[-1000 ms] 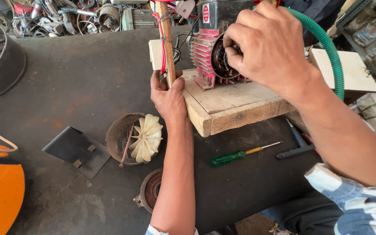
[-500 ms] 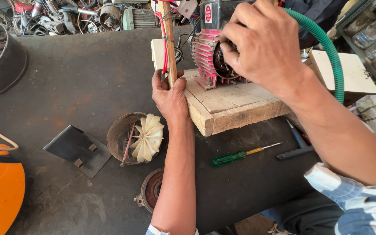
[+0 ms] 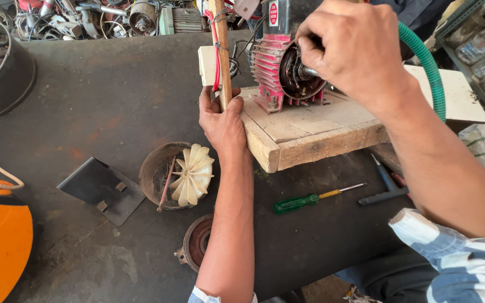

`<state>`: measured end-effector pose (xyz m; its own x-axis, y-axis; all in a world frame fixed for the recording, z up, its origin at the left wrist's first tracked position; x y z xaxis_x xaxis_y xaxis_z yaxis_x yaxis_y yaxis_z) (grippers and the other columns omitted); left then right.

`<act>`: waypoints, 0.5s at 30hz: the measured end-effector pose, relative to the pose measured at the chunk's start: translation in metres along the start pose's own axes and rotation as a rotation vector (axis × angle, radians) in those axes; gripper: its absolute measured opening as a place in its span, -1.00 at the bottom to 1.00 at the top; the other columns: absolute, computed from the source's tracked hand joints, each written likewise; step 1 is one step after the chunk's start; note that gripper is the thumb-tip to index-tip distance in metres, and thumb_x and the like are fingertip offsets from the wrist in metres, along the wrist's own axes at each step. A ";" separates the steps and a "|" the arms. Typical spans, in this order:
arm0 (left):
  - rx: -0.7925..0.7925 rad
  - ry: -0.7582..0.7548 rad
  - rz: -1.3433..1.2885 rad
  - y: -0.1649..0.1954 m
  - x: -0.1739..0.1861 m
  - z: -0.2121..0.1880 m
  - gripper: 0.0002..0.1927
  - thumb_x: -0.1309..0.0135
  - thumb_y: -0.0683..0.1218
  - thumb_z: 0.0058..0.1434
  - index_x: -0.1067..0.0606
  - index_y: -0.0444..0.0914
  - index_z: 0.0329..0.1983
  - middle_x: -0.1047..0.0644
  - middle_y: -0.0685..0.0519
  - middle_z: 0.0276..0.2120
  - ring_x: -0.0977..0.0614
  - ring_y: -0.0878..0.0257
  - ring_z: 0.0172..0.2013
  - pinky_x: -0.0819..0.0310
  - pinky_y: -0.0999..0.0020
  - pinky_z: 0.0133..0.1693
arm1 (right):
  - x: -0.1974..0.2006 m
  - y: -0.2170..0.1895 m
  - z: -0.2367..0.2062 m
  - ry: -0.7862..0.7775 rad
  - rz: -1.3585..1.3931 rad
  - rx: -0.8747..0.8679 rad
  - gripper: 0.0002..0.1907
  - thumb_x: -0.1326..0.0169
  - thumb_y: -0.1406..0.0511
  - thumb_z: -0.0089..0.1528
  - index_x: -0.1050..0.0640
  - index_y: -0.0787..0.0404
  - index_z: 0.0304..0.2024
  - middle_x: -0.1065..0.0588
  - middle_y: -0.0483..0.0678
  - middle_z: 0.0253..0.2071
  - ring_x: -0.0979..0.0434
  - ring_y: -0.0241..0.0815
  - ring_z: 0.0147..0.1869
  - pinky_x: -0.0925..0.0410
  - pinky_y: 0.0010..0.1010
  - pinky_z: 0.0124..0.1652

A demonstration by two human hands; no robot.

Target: The person uses a screwdriver to work inside the rear of an electric motor mounted on a wooden board, then manipulates the rotor and bearing area by hand. They later handle a copper coil, pull at its wire, and use pliers to cut or trim the wire.

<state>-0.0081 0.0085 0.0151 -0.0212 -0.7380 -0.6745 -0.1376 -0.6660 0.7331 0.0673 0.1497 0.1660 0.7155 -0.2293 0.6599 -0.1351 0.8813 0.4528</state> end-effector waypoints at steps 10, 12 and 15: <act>-0.003 -0.006 -0.027 0.001 -0.002 -0.001 -0.23 -0.03 -0.37 0.08 -0.20 -0.39 0.43 -0.61 -0.11 -0.11 -0.63 0.20 -0.15 -0.51 0.31 -0.08 | 0.020 -0.002 0.010 -0.063 0.140 -0.036 -0.94 -0.26 0.37 0.23 -0.66 0.22 -0.25 -0.54 -0.06 -0.35 -0.55 -0.13 -0.29 -0.40 -0.35 -0.30; -0.020 -0.013 -0.011 0.001 -0.001 -0.001 -0.24 -0.04 -0.37 0.09 -0.22 -0.40 0.43 -0.61 -0.12 -0.11 -0.63 0.20 -0.15 -0.50 0.32 -0.06 | 0.018 -0.010 0.009 -0.035 0.029 0.037 -0.92 -0.29 0.34 0.17 -0.65 0.18 -0.30 -0.52 -0.09 -0.33 -0.55 -0.13 -0.24 -0.39 -0.34 -0.33; -0.028 -0.024 -0.024 0.001 -0.001 0.000 -0.24 -0.04 -0.37 0.09 -0.22 -0.40 0.43 -0.61 -0.12 -0.11 -0.63 0.20 -0.15 -0.51 0.31 -0.07 | 0.013 -0.017 0.009 -0.012 -0.124 0.075 -0.90 -0.31 0.32 0.15 -0.62 0.16 -0.38 -0.49 -0.13 -0.33 -0.54 -0.16 -0.19 -0.38 -0.36 -0.36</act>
<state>-0.0079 0.0090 0.0165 -0.0420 -0.7195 -0.6932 -0.1107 -0.6862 0.7190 0.0728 0.1287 0.1721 0.7217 -0.3398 0.6030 -0.0972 0.8129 0.5742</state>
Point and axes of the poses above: each hand's wrist, its own z-axis towards the middle knuckle, its own x-axis out of the back of the hand, y = z × x, the point moved 1 cm from there along z, towards the middle knuckle
